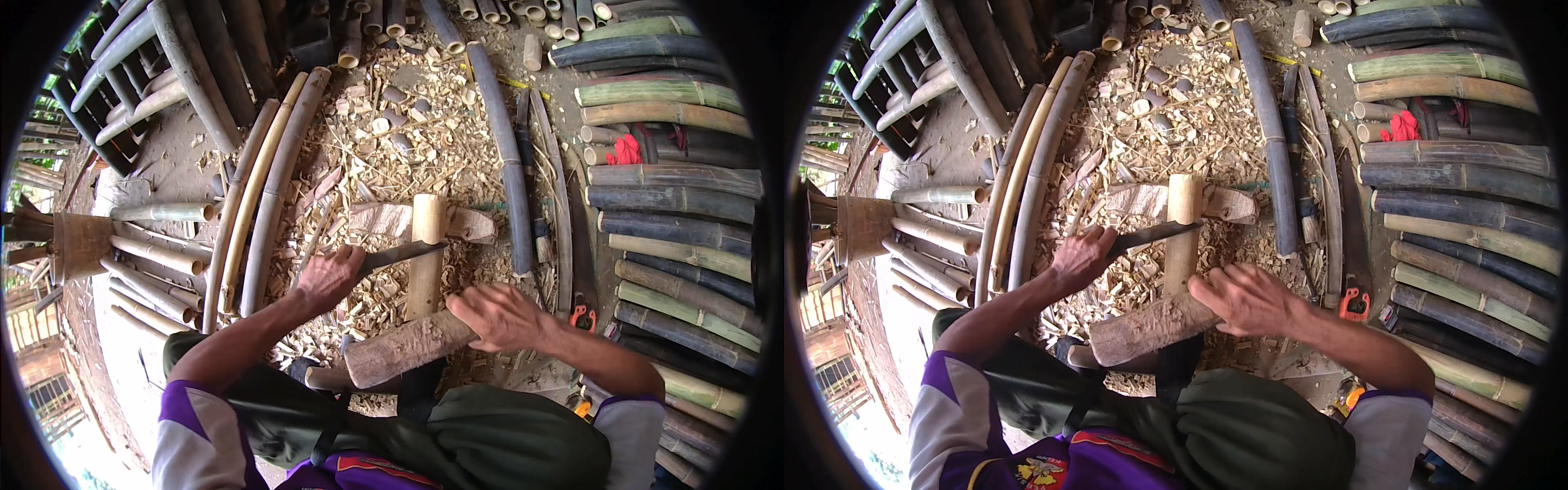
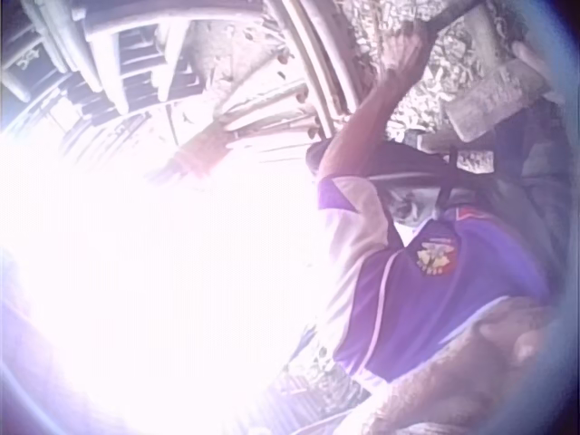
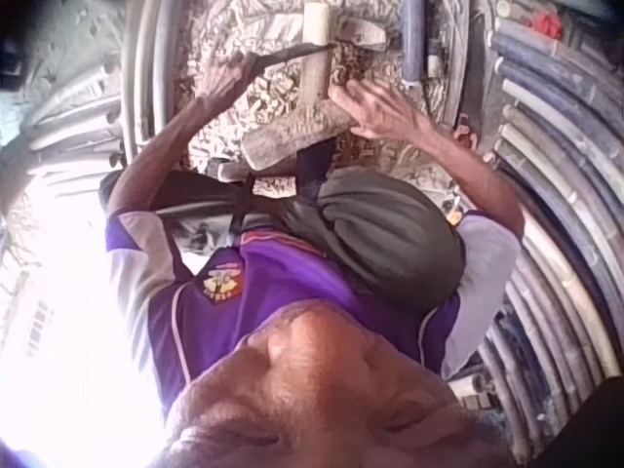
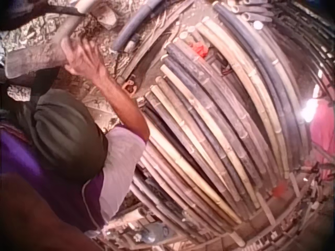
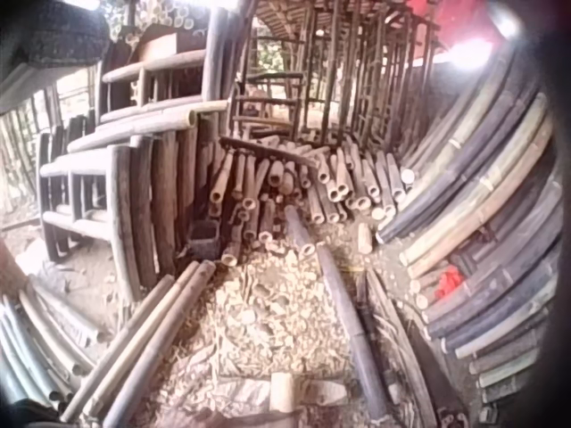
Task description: The person is carving a bamboo pole using a chisel and a wooden mallet. They repeatedly strike the chisel to hollow out the interior of the bamboo, then use a smaller tool to refine the opening.
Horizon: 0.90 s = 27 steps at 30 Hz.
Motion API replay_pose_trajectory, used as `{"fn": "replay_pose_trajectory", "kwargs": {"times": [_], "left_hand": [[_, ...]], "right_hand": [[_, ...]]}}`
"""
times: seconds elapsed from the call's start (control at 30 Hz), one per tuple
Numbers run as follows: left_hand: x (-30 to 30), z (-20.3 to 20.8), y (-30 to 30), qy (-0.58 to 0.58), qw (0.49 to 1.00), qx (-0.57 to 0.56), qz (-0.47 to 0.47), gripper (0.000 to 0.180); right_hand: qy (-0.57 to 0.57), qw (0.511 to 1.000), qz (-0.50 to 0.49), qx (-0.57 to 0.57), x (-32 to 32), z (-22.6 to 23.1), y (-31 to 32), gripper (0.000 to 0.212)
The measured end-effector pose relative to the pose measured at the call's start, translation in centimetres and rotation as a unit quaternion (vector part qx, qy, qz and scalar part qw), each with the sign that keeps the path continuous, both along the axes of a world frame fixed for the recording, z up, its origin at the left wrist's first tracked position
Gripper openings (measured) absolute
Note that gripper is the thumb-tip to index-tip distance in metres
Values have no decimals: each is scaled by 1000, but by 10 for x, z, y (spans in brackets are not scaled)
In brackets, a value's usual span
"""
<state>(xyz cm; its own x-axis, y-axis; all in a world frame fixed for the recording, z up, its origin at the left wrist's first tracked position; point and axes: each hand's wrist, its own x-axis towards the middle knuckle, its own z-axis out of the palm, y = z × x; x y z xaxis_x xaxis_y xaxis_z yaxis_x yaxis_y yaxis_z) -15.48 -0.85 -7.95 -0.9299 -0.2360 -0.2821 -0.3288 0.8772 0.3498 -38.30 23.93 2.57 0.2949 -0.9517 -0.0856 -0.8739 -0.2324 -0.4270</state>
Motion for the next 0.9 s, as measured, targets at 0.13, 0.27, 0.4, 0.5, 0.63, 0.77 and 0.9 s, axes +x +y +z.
{"fn": "replay_pose_trajectory", "kwargs": {"times": [0.13,0.27,0.4,0.5,0.63,0.77,0.9], "left_hand": [[-5,47,-14,45,973,146,-174,30],[-40,12,-58,155,969,132,-140,40],[-89,-1,-93,16,991,112,-70,67],[-104,-8,-99,24,991,106,-74,65],[-112,-9,-100,-21,991,108,-73,61],[-110,-8,-96,-2,991,114,-71,56],[-95,-7,-90,21,996,59,-57,51]], "right_hand": [[-140,976,-165,-25,3,15,24,62],[-316,866,-388,-3,-13,16,31,61],[-541,630,-553,65,-23,24,23,76],[-547,624,-555,51,-32,22,27,70],[-539,612,-575,68,-31,22,28,67],[-531,628,-563,76,-31,23,27,67],[-482,700,-521,78,-42,48,4,67]]}}
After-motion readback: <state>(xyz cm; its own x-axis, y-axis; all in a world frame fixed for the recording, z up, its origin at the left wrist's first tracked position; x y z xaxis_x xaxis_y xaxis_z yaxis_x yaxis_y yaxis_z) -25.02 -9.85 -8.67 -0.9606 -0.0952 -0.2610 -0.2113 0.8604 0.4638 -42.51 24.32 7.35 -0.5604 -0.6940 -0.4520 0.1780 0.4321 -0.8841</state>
